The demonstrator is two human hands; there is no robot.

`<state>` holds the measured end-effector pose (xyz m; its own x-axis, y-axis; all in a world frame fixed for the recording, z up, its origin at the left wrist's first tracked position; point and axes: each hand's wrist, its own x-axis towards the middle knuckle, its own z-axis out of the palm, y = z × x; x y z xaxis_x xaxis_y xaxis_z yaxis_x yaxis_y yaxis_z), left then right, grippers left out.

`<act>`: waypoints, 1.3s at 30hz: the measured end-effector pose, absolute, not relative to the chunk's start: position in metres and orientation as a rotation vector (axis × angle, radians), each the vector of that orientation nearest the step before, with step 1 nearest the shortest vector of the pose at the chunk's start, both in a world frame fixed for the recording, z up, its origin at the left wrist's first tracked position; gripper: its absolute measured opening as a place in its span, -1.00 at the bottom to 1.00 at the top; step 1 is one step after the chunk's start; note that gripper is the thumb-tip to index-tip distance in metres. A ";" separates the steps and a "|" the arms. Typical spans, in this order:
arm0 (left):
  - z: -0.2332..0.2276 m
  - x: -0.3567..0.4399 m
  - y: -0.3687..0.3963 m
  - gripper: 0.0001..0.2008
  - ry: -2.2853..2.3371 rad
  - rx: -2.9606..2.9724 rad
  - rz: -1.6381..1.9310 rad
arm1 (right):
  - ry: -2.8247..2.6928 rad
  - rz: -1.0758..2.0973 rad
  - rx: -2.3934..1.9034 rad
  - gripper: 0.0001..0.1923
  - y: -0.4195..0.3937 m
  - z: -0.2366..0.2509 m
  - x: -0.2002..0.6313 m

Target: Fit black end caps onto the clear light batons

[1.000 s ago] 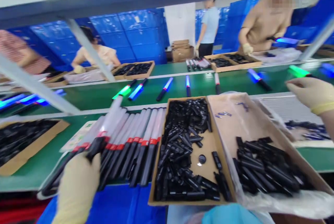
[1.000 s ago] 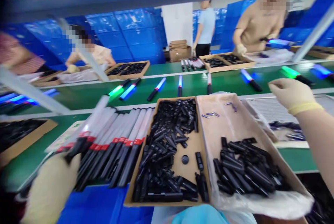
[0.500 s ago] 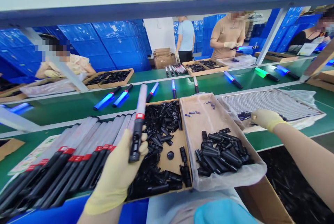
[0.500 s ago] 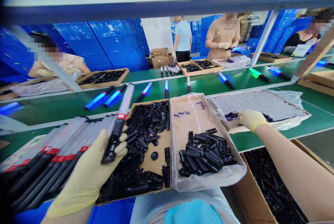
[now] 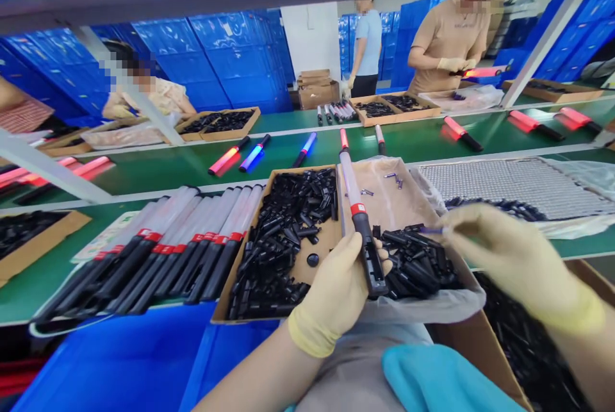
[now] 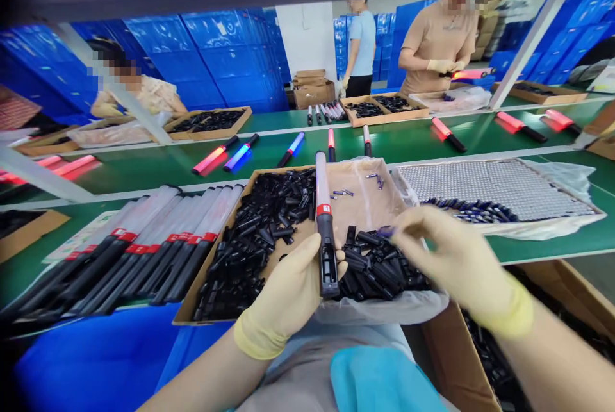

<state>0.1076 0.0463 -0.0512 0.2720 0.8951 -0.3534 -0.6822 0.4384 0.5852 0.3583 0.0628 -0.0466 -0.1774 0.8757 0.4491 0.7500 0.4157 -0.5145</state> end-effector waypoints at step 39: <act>-0.071 0.110 0.043 -0.80 0.728 0.366 1.102 | -2.090 0.269 -2.346 -0.81 0.170 -0.093 0.481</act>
<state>0.1095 0.0427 -0.0710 0.2563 0.9017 -0.3482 -0.6744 0.4249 0.6039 0.4815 0.1697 -0.0928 0.1067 0.9851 -0.1348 0.9872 -0.1212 -0.1040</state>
